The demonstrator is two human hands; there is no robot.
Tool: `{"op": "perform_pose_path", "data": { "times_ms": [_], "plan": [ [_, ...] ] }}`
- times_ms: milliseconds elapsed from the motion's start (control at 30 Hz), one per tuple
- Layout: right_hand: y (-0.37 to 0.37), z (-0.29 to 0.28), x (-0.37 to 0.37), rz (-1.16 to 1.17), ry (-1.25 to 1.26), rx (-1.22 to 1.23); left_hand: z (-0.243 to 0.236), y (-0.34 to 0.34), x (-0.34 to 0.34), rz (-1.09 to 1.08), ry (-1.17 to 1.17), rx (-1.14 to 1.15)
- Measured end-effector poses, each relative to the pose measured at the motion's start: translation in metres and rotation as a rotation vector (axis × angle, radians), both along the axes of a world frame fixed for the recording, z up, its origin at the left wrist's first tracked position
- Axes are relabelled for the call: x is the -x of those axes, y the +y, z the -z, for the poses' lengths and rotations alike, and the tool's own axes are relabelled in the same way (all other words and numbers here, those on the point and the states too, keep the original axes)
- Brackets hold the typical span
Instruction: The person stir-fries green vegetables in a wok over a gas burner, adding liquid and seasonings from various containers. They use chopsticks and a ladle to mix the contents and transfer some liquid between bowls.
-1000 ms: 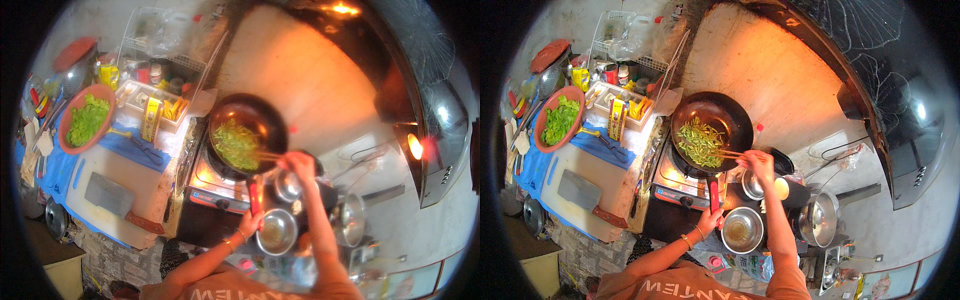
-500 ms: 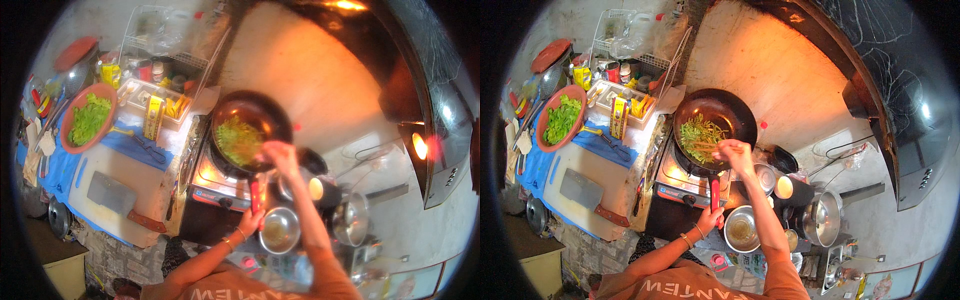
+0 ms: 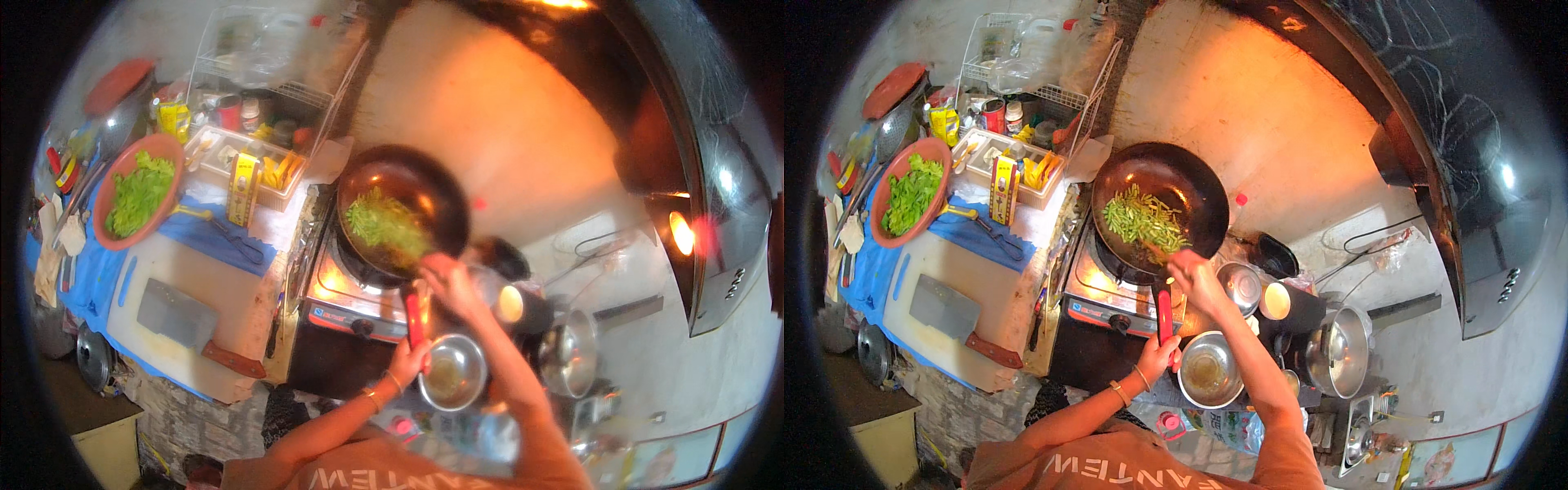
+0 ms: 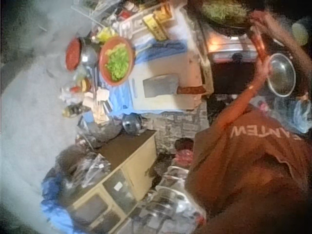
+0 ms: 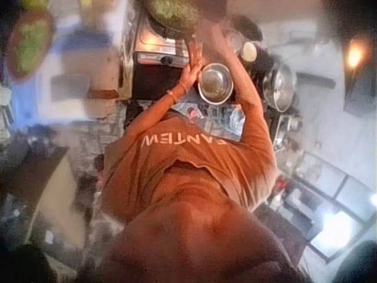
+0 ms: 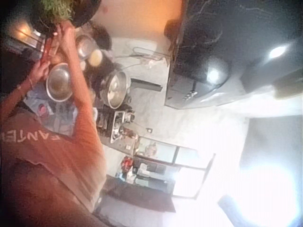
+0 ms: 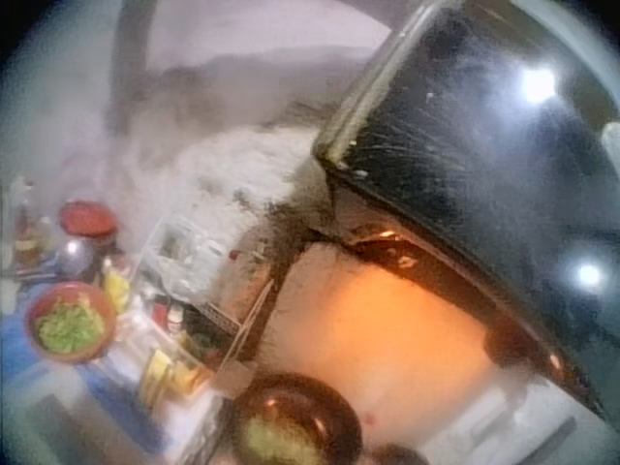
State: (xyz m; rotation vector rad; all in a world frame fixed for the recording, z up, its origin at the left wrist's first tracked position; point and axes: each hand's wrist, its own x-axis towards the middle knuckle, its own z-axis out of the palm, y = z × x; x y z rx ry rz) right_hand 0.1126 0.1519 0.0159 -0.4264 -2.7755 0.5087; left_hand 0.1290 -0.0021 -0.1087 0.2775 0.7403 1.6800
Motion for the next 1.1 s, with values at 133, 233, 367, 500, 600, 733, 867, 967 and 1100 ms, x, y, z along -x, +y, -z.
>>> {"op": "perform_pose_path", "data": {
  "times_ms": [133,233,367,500,600,733,867,967,1100],
  "plan": [
    [0.030,-0.009,0.004,0.162,0.148,0.445,0.003,-0.003,0.010,0.004,0.036,0.020],
    [0.048,-0.028,0.005,0.300,0.241,0.477,0.002,-0.002,0.014,-0.008,0.042,0.014],
    [0.063,0.020,0.015,0.154,0.219,-0.073,-0.001,-0.001,0.007,0.029,0.060,0.013],
    [0.008,-0.008,0.016,0.015,0.086,0.061,0.007,-0.004,0.008,0.040,0.083,-0.002],
    [-0.023,-0.036,0.003,-0.062,0.082,0.105,0.008,-0.001,0.013,0.006,0.057,-0.025],
    [0.001,0.008,0.002,-0.033,0.036,0.009,0.007,0.001,0.007,0.012,0.027,0.002],
    [0.036,-0.009,0.014,0.107,0.151,0.151,0.006,-0.001,0.013,-0.040,0.036,0.014],
    [0.058,-0.017,0.029,0.242,0.287,0.375,0.008,-0.001,0.012,0.006,0.060,-0.009],
    [0.071,0.023,0.048,-0.009,0.226,-0.292,0.010,0.000,0.011,0.038,0.026,0.054]
  ]
}}
